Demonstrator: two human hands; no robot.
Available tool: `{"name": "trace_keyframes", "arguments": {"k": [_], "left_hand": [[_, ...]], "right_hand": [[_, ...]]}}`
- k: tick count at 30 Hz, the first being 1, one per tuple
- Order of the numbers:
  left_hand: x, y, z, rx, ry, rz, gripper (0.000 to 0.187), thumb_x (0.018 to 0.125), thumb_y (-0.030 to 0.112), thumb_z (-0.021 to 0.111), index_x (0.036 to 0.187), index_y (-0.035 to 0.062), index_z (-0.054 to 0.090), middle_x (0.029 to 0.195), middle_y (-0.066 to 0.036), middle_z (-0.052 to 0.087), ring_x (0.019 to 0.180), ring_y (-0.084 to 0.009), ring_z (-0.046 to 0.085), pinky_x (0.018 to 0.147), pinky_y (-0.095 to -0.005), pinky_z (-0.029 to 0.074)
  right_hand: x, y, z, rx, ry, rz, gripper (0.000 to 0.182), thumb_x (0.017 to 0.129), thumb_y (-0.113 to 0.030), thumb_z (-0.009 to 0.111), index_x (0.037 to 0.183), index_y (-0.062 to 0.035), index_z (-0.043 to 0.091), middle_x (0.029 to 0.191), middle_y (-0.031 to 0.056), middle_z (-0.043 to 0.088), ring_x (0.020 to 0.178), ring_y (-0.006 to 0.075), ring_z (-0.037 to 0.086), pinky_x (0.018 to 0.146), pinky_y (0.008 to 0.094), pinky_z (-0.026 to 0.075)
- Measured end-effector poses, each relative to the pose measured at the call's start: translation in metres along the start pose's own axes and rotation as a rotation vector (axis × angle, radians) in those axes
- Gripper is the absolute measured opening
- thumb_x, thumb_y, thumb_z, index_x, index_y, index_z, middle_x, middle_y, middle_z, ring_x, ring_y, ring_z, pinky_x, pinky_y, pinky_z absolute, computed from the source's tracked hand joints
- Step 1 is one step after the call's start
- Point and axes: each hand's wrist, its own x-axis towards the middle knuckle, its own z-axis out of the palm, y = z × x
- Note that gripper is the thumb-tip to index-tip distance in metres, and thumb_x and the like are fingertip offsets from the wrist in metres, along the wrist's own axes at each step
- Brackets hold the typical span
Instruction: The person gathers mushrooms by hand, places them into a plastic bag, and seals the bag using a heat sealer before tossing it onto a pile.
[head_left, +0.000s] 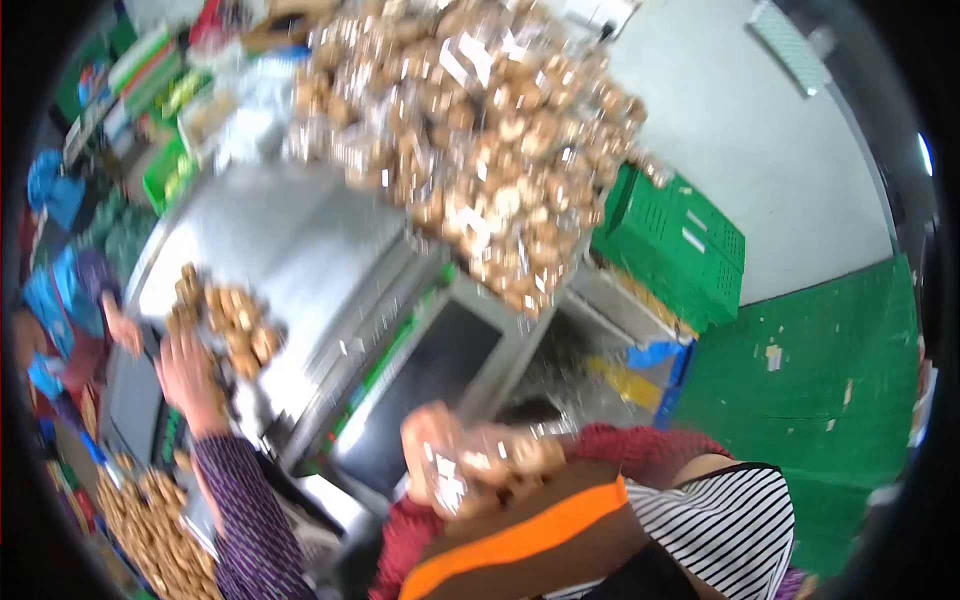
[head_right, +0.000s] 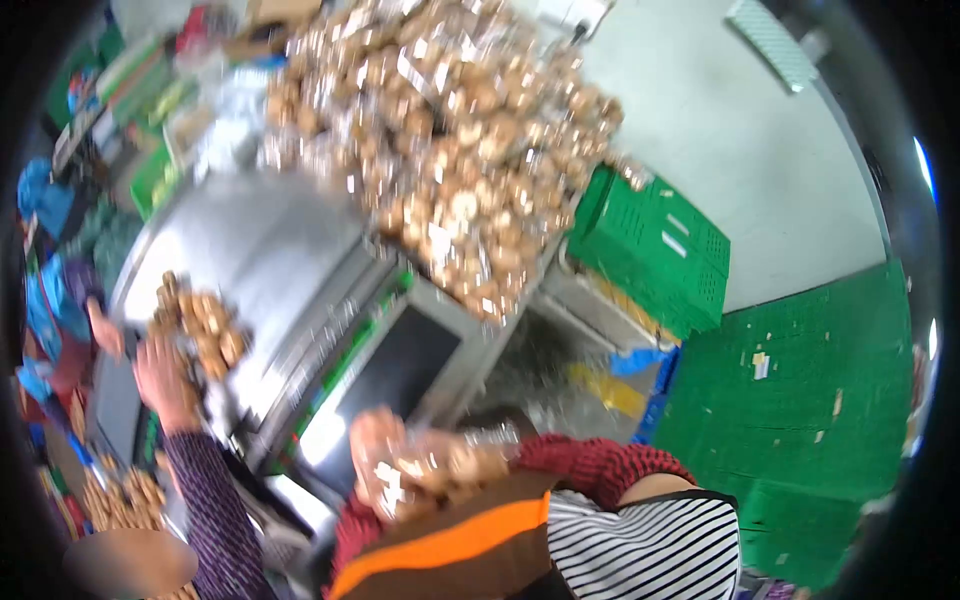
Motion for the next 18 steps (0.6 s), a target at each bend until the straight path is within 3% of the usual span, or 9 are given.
{"name": "trace_keyframes", "arguments": {"k": [5,9,10,12,13,14,16,17,18], "left_hand": [[-0.160,-0.012,0.011,-0.352,-0.851,-0.719,0.063,0.094,0.049,0.054,0.132,-0.0023,0.051,0.125,-0.017,0.057,0.115,-0.0281,0.055,0.096,-0.0418,0.045],[-0.145,-0.028,-0.002,-0.298,-0.831,-1.021,0.062,0.095,0.045,0.057,0.135,-0.0014,0.046,0.115,-0.013,0.059,0.106,-0.0238,0.058,0.095,-0.0429,0.046],[-0.138,-0.034,0.000,-0.268,-0.795,-1.015,0.062,0.095,0.044,0.057,0.135,-0.0012,0.045,0.113,-0.012,0.060,0.104,-0.0228,0.058,0.094,-0.0432,0.046],[-0.124,-0.060,0.009,-0.182,-0.779,-0.856,0.062,0.095,0.042,0.058,0.137,-0.0008,0.043,0.108,-0.009,0.061,0.100,-0.0206,0.060,0.094,-0.0437,0.047],[-0.067,0.001,0.070,-0.052,-1.340,-0.285,0.043,0.101,0.033,0.044,0.129,0.0020,0.051,0.118,-0.012,0.059,0.107,-0.0273,0.058,0.096,-0.0381,0.049],[-0.069,-0.008,0.081,-0.055,-1.346,-0.278,0.043,0.101,0.033,0.044,0.129,0.0020,0.051,0.118,-0.012,0.059,0.107,-0.0273,0.058,0.096,-0.0381,0.049],[-0.084,-0.031,0.102,-0.598,-0.323,-0.948,0.029,0.102,0.030,0.048,0.112,0.0038,0.055,0.113,-0.013,0.060,0.113,-0.0302,0.057,0.100,-0.0487,0.046],[-0.075,-0.027,0.108,-0.543,-0.340,-0.811,0.028,0.102,0.029,0.049,0.111,0.0036,0.055,0.113,-0.013,0.060,0.116,-0.0322,0.056,0.102,-0.0478,0.044],[-0.070,-0.019,0.114,-0.457,-0.327,-0.719,0.027,0.101,0.028,0.051,0.111,0.0037,0.055,0.110,-0.013,0.061,0.108,-0.0282,0.060,0.096,-0.0428,0.049]], "right_hand": [[-0.020,-0.030,-0.022,-0.163,0.336,0.091,0.037,0.096,-0.012,0.054,0.132,-0.0057,0.052,0.127,0.0082,0.057,0.119,0.0166,0.055,0.097,0.0320,0.049],[-0.031,-0.129,0.033,-0.548,0.247,-0.203,0.045,0.092,-0.022,0.065,0.132,-0.0054,0.053,0.130,0.0081,0.054,0.124,0.0207,0.050,0.107,0.0343,0.038],[-0.026,-0.146,0.044,-0.983,0.162,-0.257,0.054,0.090,-0.031,0.069,0.134,-0.0058,0.052,0.133,0.0085,0.051,0.125,0.0201,0.049,0.107,0.0336,0.038],[0.004,-0.132,0.016,-0.711,0.359,-0.187,0.050,0.085,-0.026,0.075,0.126,-0.0035,0.059,0.116,0.0059,0.061,0.109,0.0158,0.057,0.096,0.0308,0.045],[0.021,-0.144,0.005,-0.547,0.446,-0.191,0.044,0.087,-0.024,0.073,0.123,-0.0025,0.060,0.110,0.0043,0.063,0.103,0.0132,0.058,0.091,0.0294,0.047],[0.036,-0.161,-0.006,-0.381,0.529,-0.191,0.039,0.089,-0.022,0.071,0.120,-0.0016,0.062,0.103,0.0028,0.065,0.096,0.0107,0.059,0.087,0.0281,0.049],[0.058,-0.220,-0.030,-0.315,0.667,-0.420,0.026,0.093,-0.019,0.065,0.111,-0.0015,0.065,0.096,0.0000,0.066,0.084,0.0083,0.060,0.072,0.0253,0.051],[0.059,-0.268,-0.035,-0.776,0.716,-0.656,0.021,0.095,-0.019,0.062,0.109,-0.0044,0.066,0.091,-0.0009,0.064,0.075,0.0078,0.059,0.061,0.0245,0.051],[0.065,-0.308,-0.041,-0.285,0.796,-0.651,0.019,0.094,-0.019,0.062,0.103,-0.0020,0.065,0.087,0.0003,0.063,0.070,0.0096,0.060,0.056,0.0253,0.052]]}}
